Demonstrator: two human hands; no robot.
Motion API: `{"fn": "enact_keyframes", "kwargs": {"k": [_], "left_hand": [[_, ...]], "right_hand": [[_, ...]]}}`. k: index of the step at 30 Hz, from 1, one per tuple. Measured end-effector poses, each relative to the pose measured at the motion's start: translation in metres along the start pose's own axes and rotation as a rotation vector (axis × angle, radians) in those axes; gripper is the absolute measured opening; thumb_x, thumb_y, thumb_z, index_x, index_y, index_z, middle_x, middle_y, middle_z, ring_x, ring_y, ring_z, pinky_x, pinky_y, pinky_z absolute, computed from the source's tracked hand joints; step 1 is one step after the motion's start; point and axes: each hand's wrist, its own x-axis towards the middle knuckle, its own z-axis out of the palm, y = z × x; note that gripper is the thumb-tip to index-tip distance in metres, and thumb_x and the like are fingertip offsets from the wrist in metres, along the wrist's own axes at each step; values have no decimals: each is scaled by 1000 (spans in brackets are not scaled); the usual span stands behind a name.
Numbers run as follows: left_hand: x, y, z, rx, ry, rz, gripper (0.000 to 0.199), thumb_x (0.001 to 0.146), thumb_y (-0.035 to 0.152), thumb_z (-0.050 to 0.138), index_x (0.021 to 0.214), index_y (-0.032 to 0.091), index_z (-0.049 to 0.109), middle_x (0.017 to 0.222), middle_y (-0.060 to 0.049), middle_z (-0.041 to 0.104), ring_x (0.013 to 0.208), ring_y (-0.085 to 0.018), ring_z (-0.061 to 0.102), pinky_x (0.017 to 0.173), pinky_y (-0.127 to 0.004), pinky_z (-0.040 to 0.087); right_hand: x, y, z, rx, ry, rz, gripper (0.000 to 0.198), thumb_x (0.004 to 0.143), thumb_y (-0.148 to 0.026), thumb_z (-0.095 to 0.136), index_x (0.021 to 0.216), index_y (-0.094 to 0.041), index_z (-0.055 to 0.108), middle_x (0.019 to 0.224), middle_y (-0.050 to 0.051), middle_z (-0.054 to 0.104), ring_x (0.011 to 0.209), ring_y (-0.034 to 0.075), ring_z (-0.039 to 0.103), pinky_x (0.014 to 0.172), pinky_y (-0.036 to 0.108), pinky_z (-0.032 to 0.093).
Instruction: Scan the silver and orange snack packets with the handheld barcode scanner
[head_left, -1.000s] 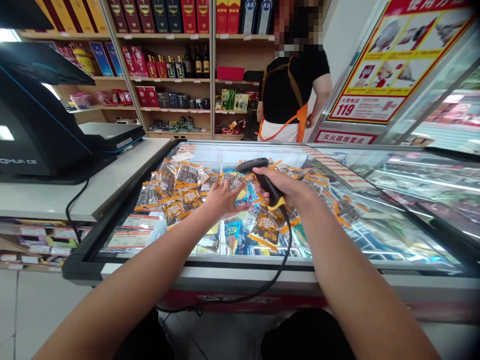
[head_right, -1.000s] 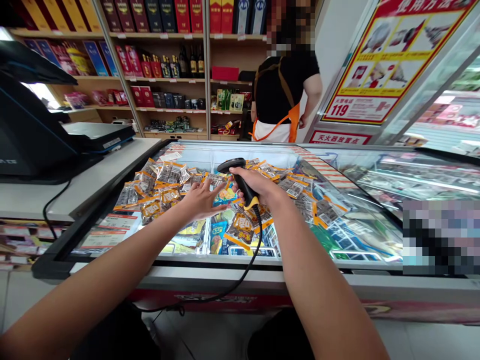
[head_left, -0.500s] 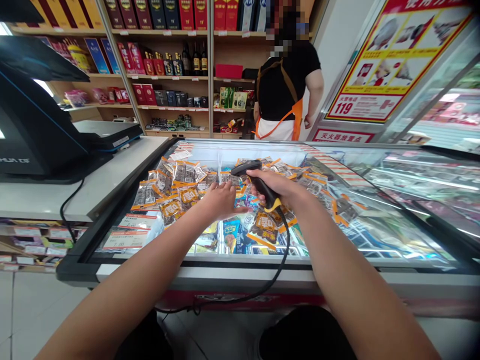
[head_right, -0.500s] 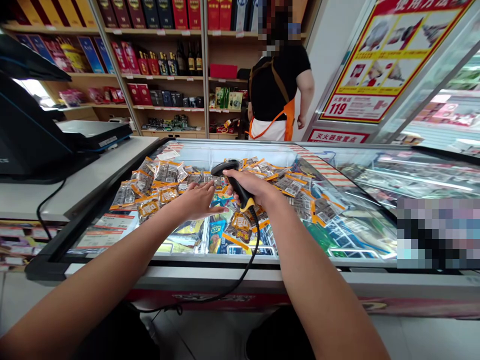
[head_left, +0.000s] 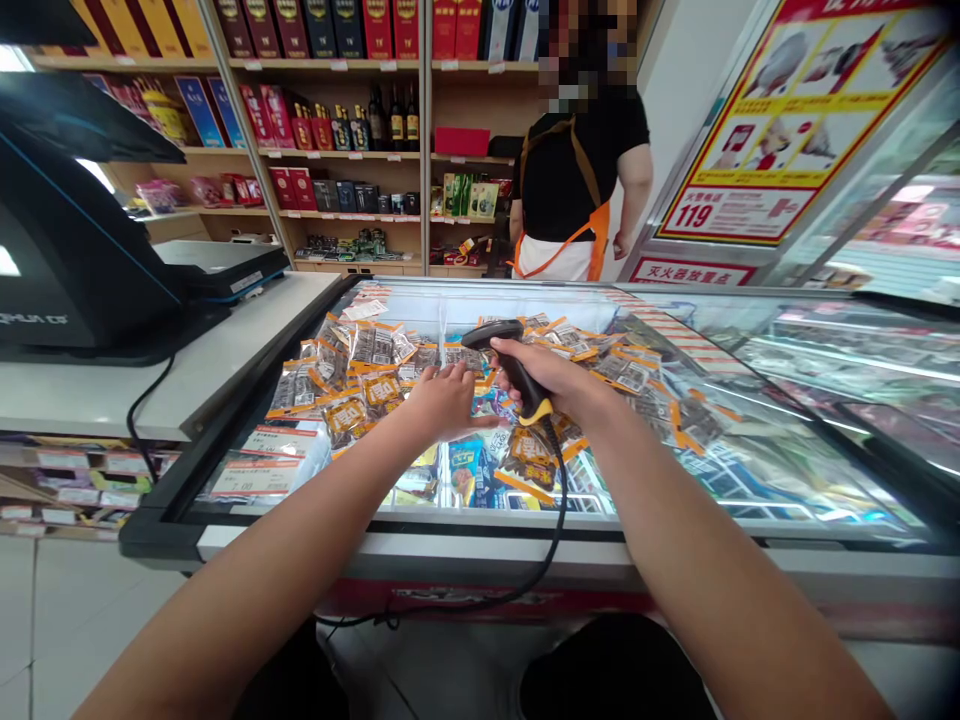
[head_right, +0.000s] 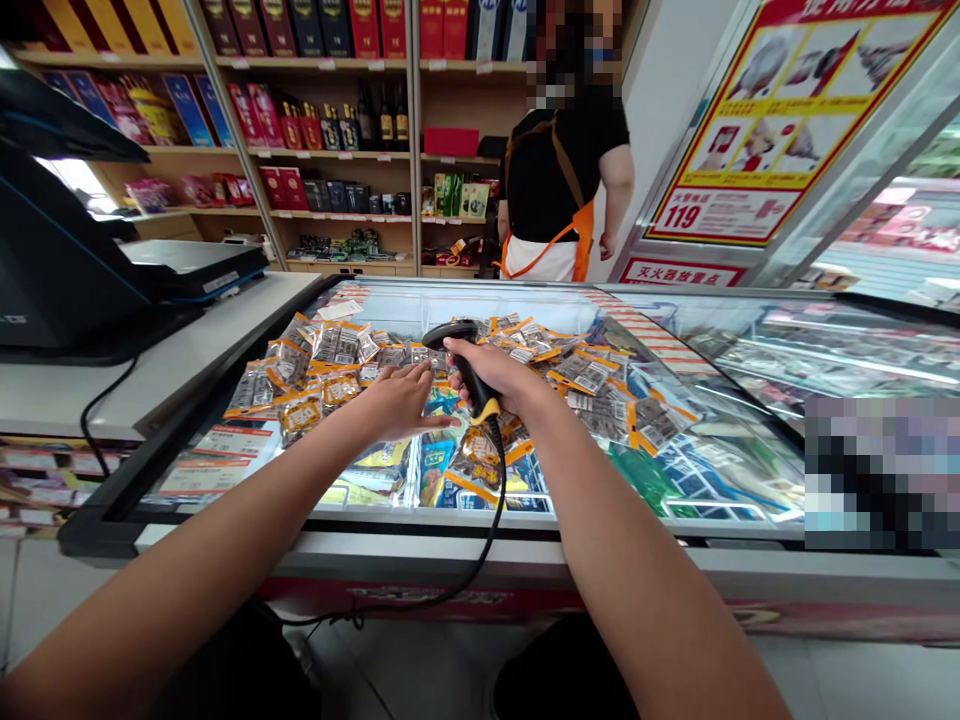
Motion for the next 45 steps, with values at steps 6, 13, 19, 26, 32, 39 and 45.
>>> {"fn": "enact_keyframes", "kwargs": {"k": [6, 13, 19, 26, 32, 39, 45], "left_hand": [[1, -10, -4, 176, 113, -208, 97, 84, 90, 34, 131, 11, 64, 135, -23, 62, 132, -40, 51, 115, -49, 31], [9, -4, 6, 13, 120, 193, 77, 100, 70, 24, 159, 22, 35, 169, -12, 31, 153, -34, 28, 123, -53, 23], [12, 11, 16, -158, 121, 326, 85, 97, 76, 30, 163, 22, 24, 169, -14, 30, 148, -35, 39, 121, -54, 27], [31, -3, 17, -283, 130, 189, 75, 100, 70, 24, 158, 25, 39, 172, -14, 21, 157, -36, 21, 122, -60, 25], [40, -7, 25, -278, 107, 125, 79, 99, 71, 26, 151, 15, 46, 171, -19, 23, 155, -38, 27, 122, -56, 27], [41, -32, 19, -415, 470, 54, 58, 102, 55, 40, 146, 18, 49, 154, -17, 51, 143, -35, 46, 118, -58, 35], [55, -59, 17, -818, 813, -40, 32, 89, 9, 52, 119, 18, 60, 123, -12, 71, 92, -17, 72, 81, -33, 59]], "right_hand": [[0, -7, -8, 151, 117, -29, 27, 101, -43, 56, 86, -21, 57, 61, 0, 58, 43, 11, 49, 38, 22, 42], [5, -11, -21, 322, 212, -121, 25, 102, -43, 51, 91, -21, 58, 61, -2, 56, 42, 9, 48, 39, 21, 42], [1, -11, -19, 100, 194, -44, 23, 100, -40, 56, 93, -19, 60, 62, 1, 61, 41, 11, 50, 37, 22, 42], [2, -9, -18, 71, 248, -95, 24, 101, -37, 55, 87, -18, 59, 58, 0, 59, 39, 12, 51, 36, 23, 42], [0, -11, -14, 58, 261, -100, 22, 101, -37, 56, 90, -18, 60, 59, 1, 61, 40, 13, 51, 37, 25, 45], [-4, -13, -16, 77, 217, -152, 24, 101, -37, 54, 85, -19, 56, 60, 1, 60, 40, 11, 48, 36, 23, 42], [-5, -10, -17, 78, 17, -254, 25, 98, -43, 59, 87, -20, 57, 60, 0, 56, 40, 10, 46, 37, 22, 39]]}}
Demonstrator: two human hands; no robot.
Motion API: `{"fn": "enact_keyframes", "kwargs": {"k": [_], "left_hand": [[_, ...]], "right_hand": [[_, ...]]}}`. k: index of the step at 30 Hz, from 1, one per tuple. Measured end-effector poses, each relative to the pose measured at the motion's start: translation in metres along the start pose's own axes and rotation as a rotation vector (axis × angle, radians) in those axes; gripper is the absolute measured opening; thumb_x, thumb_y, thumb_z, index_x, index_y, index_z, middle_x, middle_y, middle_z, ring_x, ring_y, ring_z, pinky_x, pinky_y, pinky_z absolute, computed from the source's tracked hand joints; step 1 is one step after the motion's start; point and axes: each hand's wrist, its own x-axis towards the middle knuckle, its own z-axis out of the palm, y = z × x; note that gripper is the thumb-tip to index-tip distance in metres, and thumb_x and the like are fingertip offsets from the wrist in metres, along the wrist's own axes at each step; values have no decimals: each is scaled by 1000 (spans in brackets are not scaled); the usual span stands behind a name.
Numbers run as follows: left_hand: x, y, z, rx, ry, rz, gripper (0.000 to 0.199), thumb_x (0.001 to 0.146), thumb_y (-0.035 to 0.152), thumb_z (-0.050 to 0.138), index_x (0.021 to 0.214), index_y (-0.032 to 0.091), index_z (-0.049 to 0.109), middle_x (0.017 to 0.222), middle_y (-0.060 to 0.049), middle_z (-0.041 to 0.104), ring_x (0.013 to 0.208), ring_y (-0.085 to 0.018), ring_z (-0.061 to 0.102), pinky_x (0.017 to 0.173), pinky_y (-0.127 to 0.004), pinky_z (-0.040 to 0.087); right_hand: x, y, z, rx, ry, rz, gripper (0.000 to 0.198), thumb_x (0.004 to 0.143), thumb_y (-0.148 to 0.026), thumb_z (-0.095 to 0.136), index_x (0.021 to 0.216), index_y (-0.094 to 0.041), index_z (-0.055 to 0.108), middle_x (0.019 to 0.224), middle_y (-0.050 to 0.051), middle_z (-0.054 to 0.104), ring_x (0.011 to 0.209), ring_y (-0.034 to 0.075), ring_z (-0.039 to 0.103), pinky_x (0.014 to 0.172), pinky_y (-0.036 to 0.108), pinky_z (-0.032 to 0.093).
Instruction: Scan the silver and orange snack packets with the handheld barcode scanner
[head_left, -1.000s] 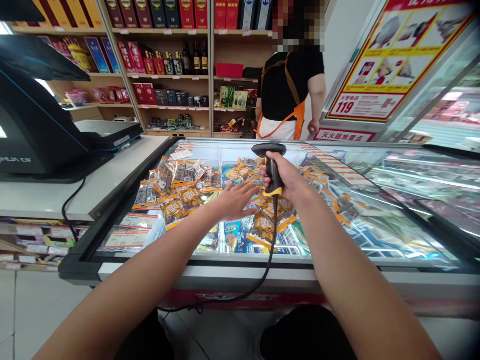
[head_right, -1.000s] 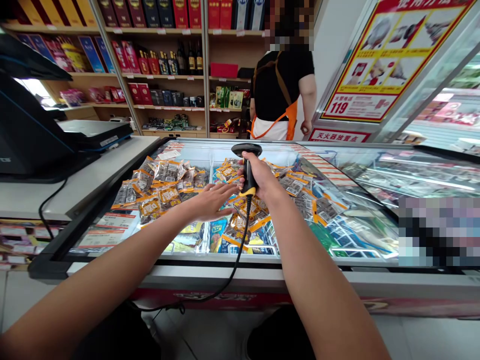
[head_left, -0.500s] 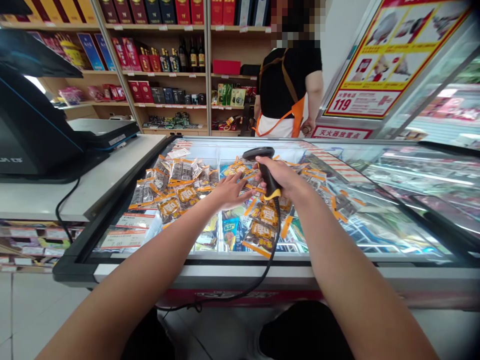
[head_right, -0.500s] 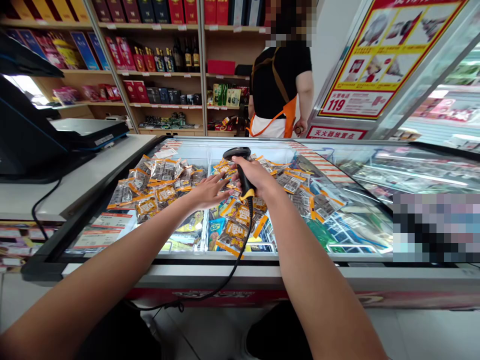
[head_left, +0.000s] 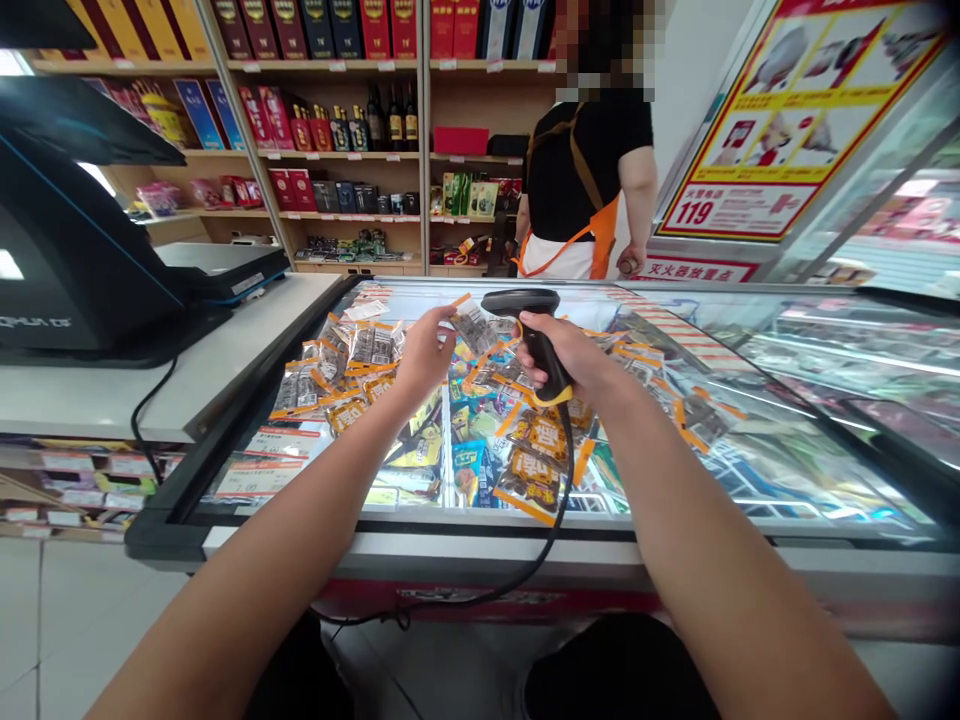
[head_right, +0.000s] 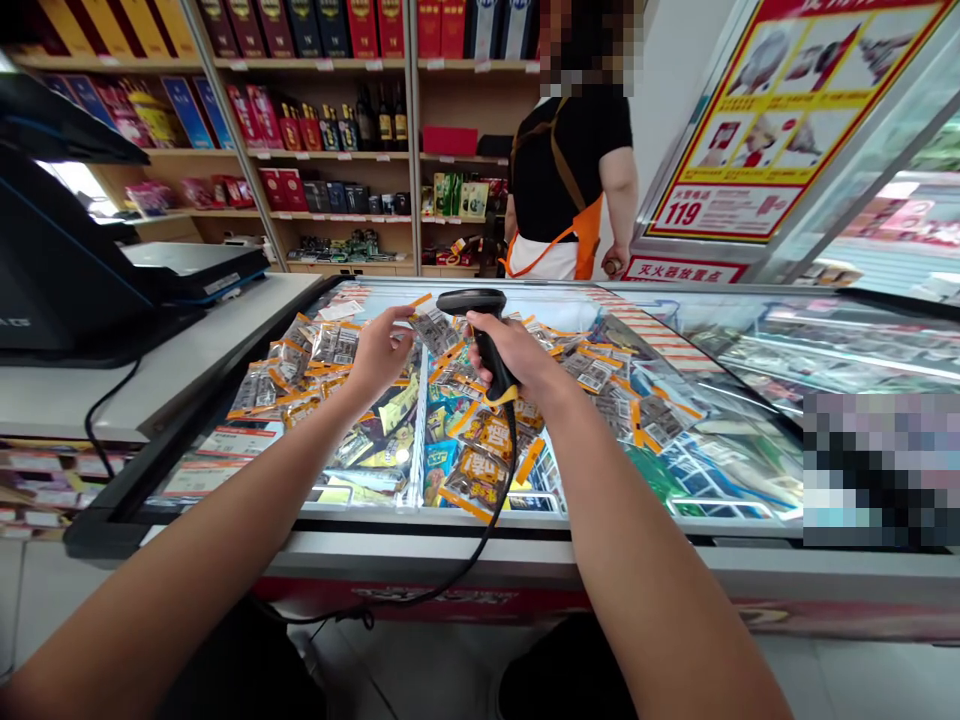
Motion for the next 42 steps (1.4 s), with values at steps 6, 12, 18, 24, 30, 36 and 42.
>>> {"fn": "enact_keyframes", "kwargs": {"k": [6, 12, 18, 24, 30, 36, 42], "left_hand": [[0, 3, -4, -68, 125, -95, 14, 87, 16, 65, 101, 19, 64, 110, -8, 74, 82, -15, 70, 75, -29, 57], [7, -8, -12, -75, 267, -95, 18, 90, 15, 60, 107, 19, 64, 114, -10, 73, 85, -17, 69, 79, -33, 57], [10, -15, -17, -65, 346, -95, 18, 91, 18, 59, 109, 19, 63, 117, -11, 72, 96, -20, 69, 89, -37, 57], [10, -17, -22, -24, 339, -103, 19, 91, 17, 59, 110, 20, 63, 117, -10, 72, 102, -20, 69, 93, -36, 56], [10, -14, -24, 6, 329, -114, 20, 91, 18, 58, 111, 20, 62, 119, -12, 71, 105, -21, 69, 90, -35, 57], [9, -12, -24, 40, 306, -134, 21, 91, 19, 58, 112, 19, 60, 121, -12, 70, 107, -22, 68, 95, -38, 55], [14, -17, -43, 234, 279, -144, 39, 84, 9, 58, 122, 15, 55, 127, -19, 59, 126, -34, 58, 113, -51, 44]], "right_hand": [[-2, 0, -3, -40, -105, 33, 28, 95, -46, 61, 84, -21, 55, 59, -1, 53, 40, 10, 45, 37, 22, 38], [-6, 0, -4, -138, -248, 180, 28, 95, -48, 62, 89, -21, 57, 58, -2, 52, 40, 11, 47, 36, 21, 38], [-6, 2, 7, -190, -194, 204, 28, 97, -48, 62, 90, -21, 56, 58, -1, 55, 40, 12, 50, 34, 21, 38], [-8, -1, 8, -157, -210, 183, 28, 98, -47, 60, 89, -20, 56, 58, -1, 55, 40, 11, 50, 35, 20, 39], [-9, 0, 7, -137, -211, 184, 32, 95, -51, 64, 88, -21, 57, 57, -1, 56, 39, 12, 50, 35, 21, 40], [-6, 3, 3, -113, -220, 189, 34, 92, -54, 67, 87, -21, 58, 59, 0, 58, 42, 12, 50, 37, 22, 42], [-4, 1, 1, -13, -73, 167, 33, 94, -52, 64, 84, -21, 55, 61, 1, 58, 42, 11, 48, 37, 22, 41]]}}
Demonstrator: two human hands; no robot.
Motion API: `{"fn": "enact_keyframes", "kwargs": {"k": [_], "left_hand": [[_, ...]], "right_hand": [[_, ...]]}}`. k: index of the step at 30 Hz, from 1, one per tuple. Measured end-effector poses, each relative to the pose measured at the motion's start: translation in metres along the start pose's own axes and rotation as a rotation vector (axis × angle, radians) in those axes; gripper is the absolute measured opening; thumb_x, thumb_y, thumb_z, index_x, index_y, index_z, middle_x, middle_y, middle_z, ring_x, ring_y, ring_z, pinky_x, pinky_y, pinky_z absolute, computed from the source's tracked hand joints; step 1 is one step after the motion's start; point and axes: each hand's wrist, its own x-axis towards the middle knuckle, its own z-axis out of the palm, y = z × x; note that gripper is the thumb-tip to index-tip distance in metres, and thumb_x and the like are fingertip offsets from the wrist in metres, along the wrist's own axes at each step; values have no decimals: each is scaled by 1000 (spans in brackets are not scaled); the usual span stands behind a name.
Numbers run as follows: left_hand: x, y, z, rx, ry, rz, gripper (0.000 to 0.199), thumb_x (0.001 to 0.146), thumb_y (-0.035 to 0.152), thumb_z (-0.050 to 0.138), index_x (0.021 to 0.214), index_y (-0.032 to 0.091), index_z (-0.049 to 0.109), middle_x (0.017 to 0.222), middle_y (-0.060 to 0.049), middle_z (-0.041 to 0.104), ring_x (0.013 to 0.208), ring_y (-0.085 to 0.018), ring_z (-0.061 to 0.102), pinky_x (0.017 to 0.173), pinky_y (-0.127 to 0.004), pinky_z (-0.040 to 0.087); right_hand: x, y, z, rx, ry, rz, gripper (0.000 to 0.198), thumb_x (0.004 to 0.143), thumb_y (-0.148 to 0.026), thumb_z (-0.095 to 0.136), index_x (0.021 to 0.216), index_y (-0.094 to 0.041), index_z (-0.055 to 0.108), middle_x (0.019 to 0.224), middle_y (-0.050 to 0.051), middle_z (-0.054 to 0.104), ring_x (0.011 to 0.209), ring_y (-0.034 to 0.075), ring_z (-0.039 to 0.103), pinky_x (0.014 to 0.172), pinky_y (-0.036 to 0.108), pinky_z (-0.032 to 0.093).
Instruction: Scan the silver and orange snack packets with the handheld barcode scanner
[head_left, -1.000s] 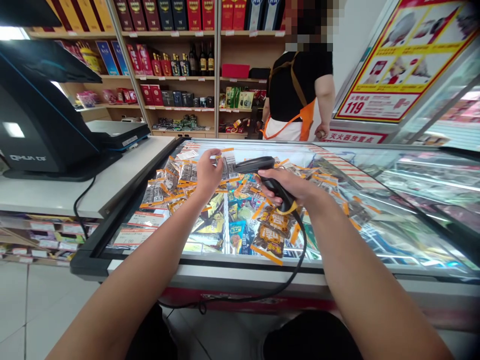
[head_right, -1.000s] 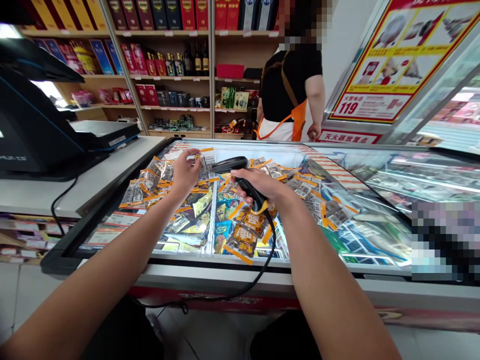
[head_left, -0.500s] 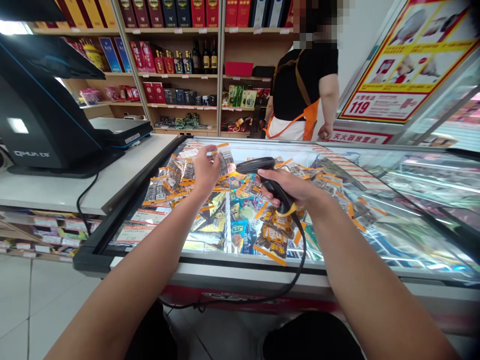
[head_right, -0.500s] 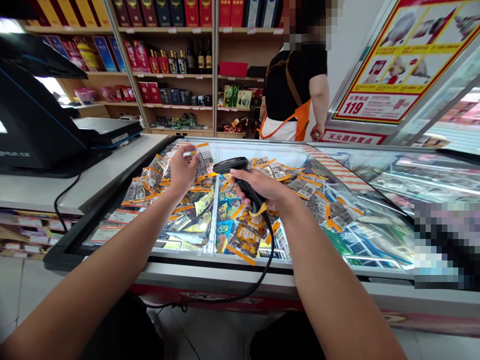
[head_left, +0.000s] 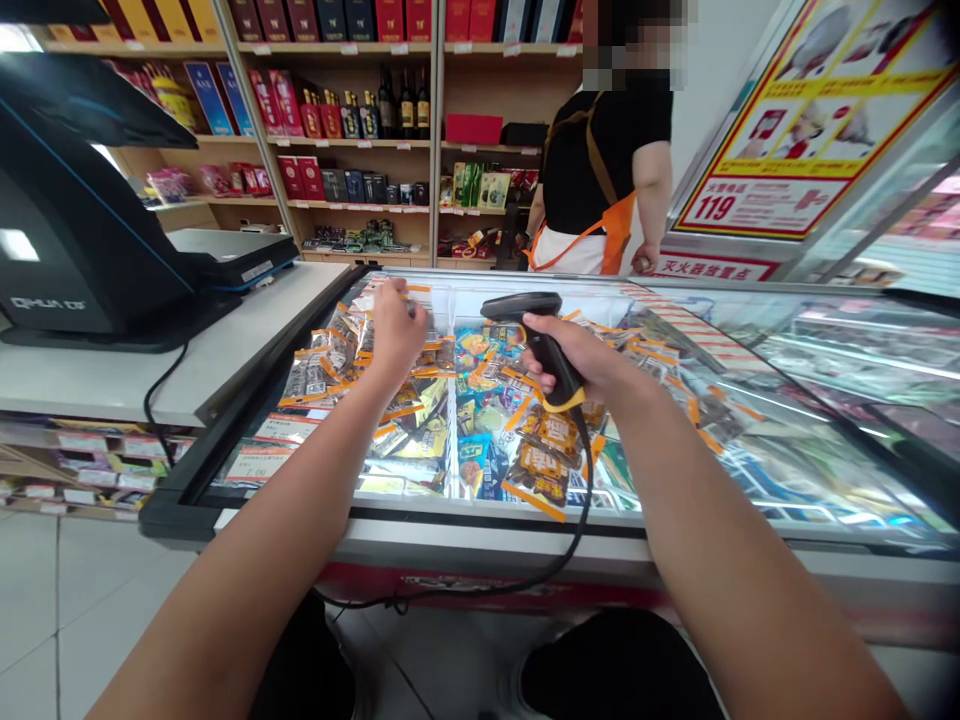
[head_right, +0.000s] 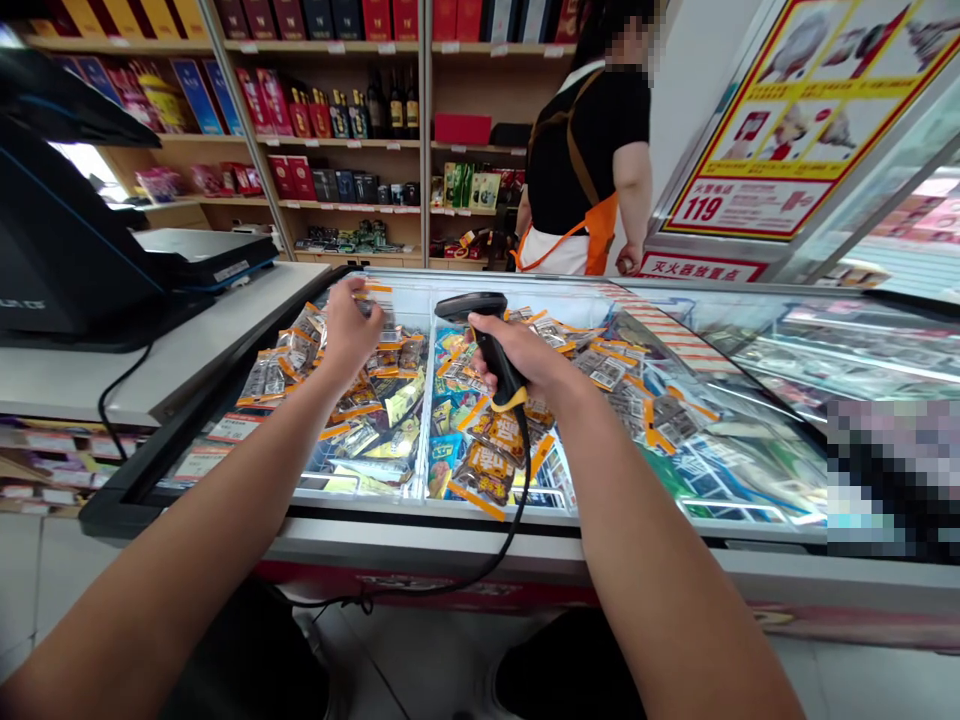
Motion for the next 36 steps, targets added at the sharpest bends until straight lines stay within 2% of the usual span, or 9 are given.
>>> {"fn": "enact_keyframes", "kwargs": {"k": [5, 8, 10, 12, 16, 20, 28, 32, 36], "left_hand": [[7, -17, -24, 240, 12, -36, 54, 77, 14, 69, 128, 19, 54, 150, -23, 39, 145, -47, 35, 117, -68, 30], [2, -8, -30, 284, -3, 77, 51, 78, 22, 71, 126, 22, 56, 162, -19, 30, 154, -48, 14, 119, -73, 18], [-9, 9, -24, 282, -176, 178, 40, 83, 24, 68, 122, 22, 61, 155, -19, 41, 152, -46, 23, 118, -71, 21], [-25, 28, -9, 266, -489, 319, 33, 90, 26, 59, 123, 22, 63, 142, -16, 57, 140, -40, 44, 116, -64, 31], [-59, 50, 26, 302, -833, 491, 60, 91, 33, 61, 148, 18, 49, 145, -18, 57, 138, -40, 46, 114, -58, 33], [-64, 45, 36, 382, -849, 520, 51, 92, 23, 58, 143, 21, 56, 134, -15, 65, 126, -38, 53, 110, -56, 34], [-40, 27, 8, 426, -741, 561, 46, 89, 6, 47, 124, 26, 69, 134, -13, 61, 122, -34, 54, 104, -51, 39], [-40, 26, 8, 401, -714, 484, 38, 94, 31, 55, 130, 20, 61, 128, -15, 62, 120, -35, 55, 105, -50, 40], [-44, 25, 12, 430, -726, 423, 58, 86, 62, 64, 125, 18, 63, 126, -17, 63, 125, -41, 49, 109, -56, 37]], "right_hand": [[1, -4, -3, 118, 113, -62, 28, 97, -48, 60, 89, -22, 57, 60, -2, 54, 42, 10, 46, 39, 21, 41], [1, -5, -5, 147, 161, -91, 29, 97, -50, 60, 89, -22, 56, 61, -2, 55, 43, 10, 47, 40, 21, 40], [2, -6, -5, 145, 175, -105, 30, 97, -52, 59, 89, -23, 55, 61, -2, 54, 44, 10, 48, 41, 22, 41], [2, -6, -5, 124, 193, -108, 33, 97, -55, 57, 89, -23, 54, 62, -2, 54, 44, 10, 48, 42, 22, 42], [4, -6, -1, 96, 229, -122, 34, 98, -56, 55, 91, -23, 54, 60, -3, 53, 43, 10, 46, 43, 21, 43], [3, -6, 0, 91, 222, -113, 34, 96, -57, 60, 91, -23, 54, 59, -3, 53, 43, 10, 46, 42, 22, 43], [1, -3, -8, -50, 73, 127, 29, 95, -48, 63, 85, -22, 56, 60, 3, 58, 42, 13, 48, 33, 24, 40], [5, 3, -7, -93, 43, 189, 31, 94, -52, 64, 86, -22, 58, 61, 5, 59, 42, 16, 51, 34, 27, 43], [5, 5, -4, -109, 23, 178, 31, 95, -50, 63, 84, -22, 59, 61, 5, 59, 43, 16, 52, 35, 27, 44]]}}
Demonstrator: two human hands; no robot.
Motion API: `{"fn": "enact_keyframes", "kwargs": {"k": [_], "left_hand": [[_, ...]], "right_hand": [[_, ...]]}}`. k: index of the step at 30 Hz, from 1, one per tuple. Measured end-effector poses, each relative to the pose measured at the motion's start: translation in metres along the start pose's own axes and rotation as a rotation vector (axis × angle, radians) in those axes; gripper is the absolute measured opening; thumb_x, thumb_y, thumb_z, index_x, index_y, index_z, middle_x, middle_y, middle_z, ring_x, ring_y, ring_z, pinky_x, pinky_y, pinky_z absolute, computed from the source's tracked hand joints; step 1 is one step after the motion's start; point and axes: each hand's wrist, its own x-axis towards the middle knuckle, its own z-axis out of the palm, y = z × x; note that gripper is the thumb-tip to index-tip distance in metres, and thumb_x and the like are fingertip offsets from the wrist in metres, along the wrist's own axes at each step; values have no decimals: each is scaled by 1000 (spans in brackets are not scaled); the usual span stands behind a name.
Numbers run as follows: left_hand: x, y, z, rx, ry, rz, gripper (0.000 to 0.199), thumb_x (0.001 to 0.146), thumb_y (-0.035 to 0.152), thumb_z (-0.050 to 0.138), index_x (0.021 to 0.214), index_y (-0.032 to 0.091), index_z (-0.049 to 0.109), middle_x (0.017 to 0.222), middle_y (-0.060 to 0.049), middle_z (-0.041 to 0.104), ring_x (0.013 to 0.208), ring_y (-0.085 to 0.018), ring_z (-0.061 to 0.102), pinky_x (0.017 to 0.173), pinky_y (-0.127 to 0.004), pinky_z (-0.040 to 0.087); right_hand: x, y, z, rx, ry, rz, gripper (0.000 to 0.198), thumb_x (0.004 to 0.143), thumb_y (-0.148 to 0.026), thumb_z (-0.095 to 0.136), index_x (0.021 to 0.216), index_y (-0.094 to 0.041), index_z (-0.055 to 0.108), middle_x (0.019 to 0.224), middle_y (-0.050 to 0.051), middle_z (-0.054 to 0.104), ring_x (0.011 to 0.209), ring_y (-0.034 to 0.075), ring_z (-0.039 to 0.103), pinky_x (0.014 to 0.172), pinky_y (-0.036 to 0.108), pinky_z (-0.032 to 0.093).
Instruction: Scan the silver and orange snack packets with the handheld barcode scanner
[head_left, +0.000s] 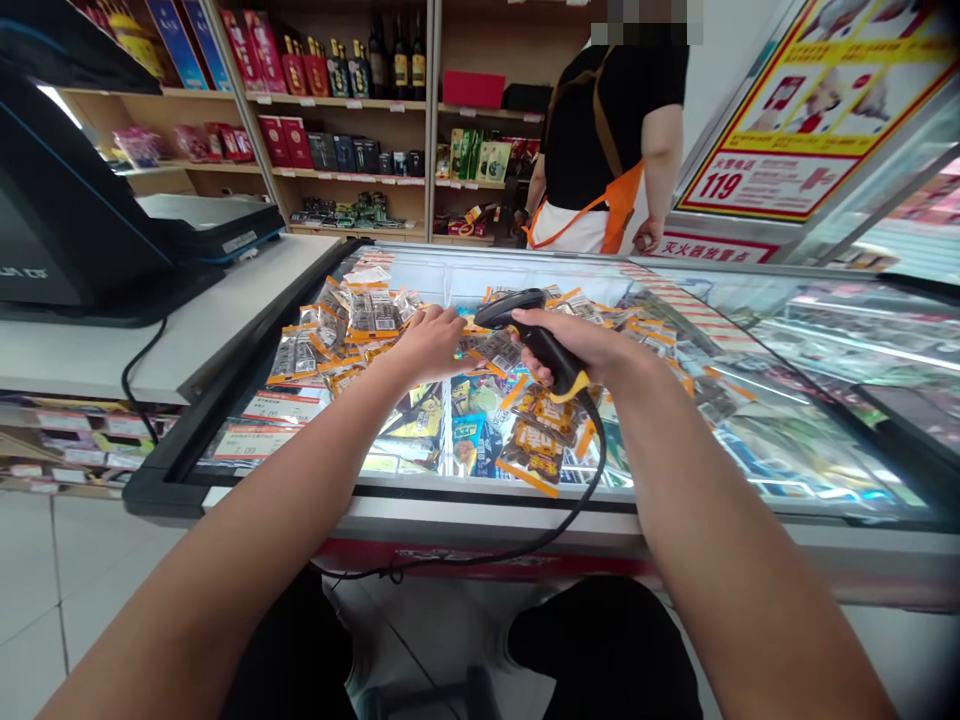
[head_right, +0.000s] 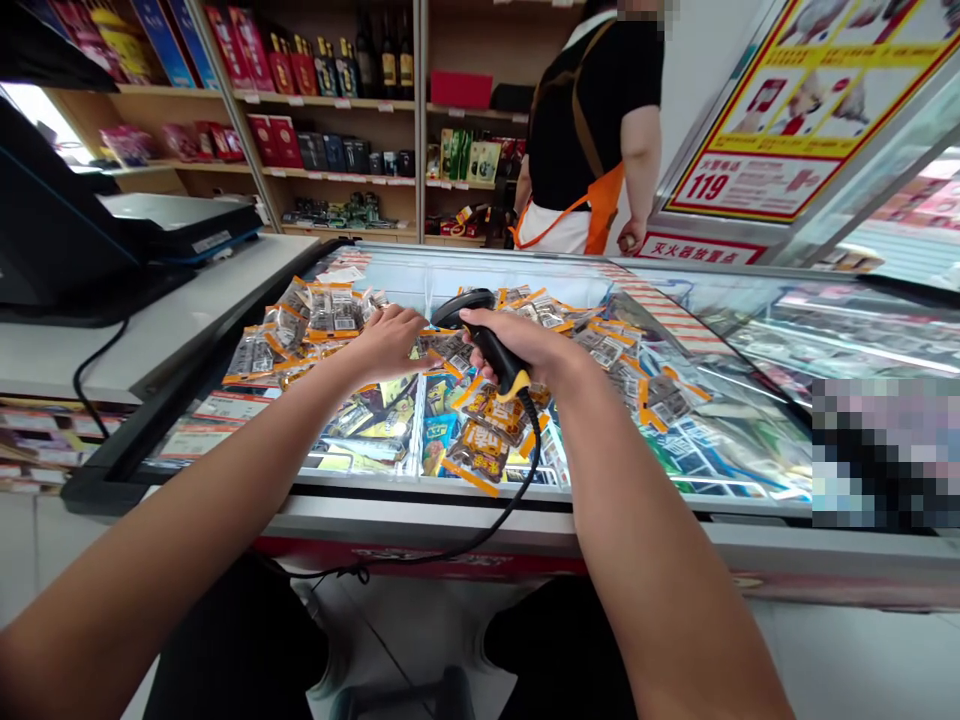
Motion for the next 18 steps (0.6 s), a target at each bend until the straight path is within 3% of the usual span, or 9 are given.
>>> {"fn": "enact_keyframes", "kwargs": {"k": [3, 9, 15, 18], "left_hand": [[-1, 2, 1, 19, -34, -21, 59, 87, 64, 61, 120, 16, 66, 125, -19, 63, 126, -42, 48, 109, -57, 37], [0, 4, 1, 34, -52, -26, 67, 88, 65, 61, 132, 15, 60, 127, -20, 63, 126, -43, 48, 108, -59, 36], [0, -3, 1, 33, -7, -77, 56, 86, 54, 70, 126, 17, 64, 124, -19, 63, 128, -44, 47, 110, -59, 31], [-2, -4, -5, 80, 3, -65, 59, 89, 49, 68, 140, 21, 57, 139, -18, 56, 133, -43, 43, 110, -57, 31]], "right_hand": [[-1, 0, 0, -13, -30, -12, 33, 96, -51, 61, 82, -21, 60, 61, 6, 58, 43, 15, 50, 35, 27, 44], [-4, -1, 1, -41, -39, -9, 34, 95, -51, 63, 80, -21, 59, 61, 6, 58, 42, 15, 50, 34, 26, 43], [-2, -6, 3, 103, 87, 7, 32, 97, -51, 59, 86, -21, 58, 62, 4, 60, 44, 13, 52, 35, 23, 44], [-3, -7, -1, 114, 134, -32, 30, 99, -48, 56, 88, -21, 57, 60, 3, 59, 45, 13, 53, 36, 23, 45]]}}
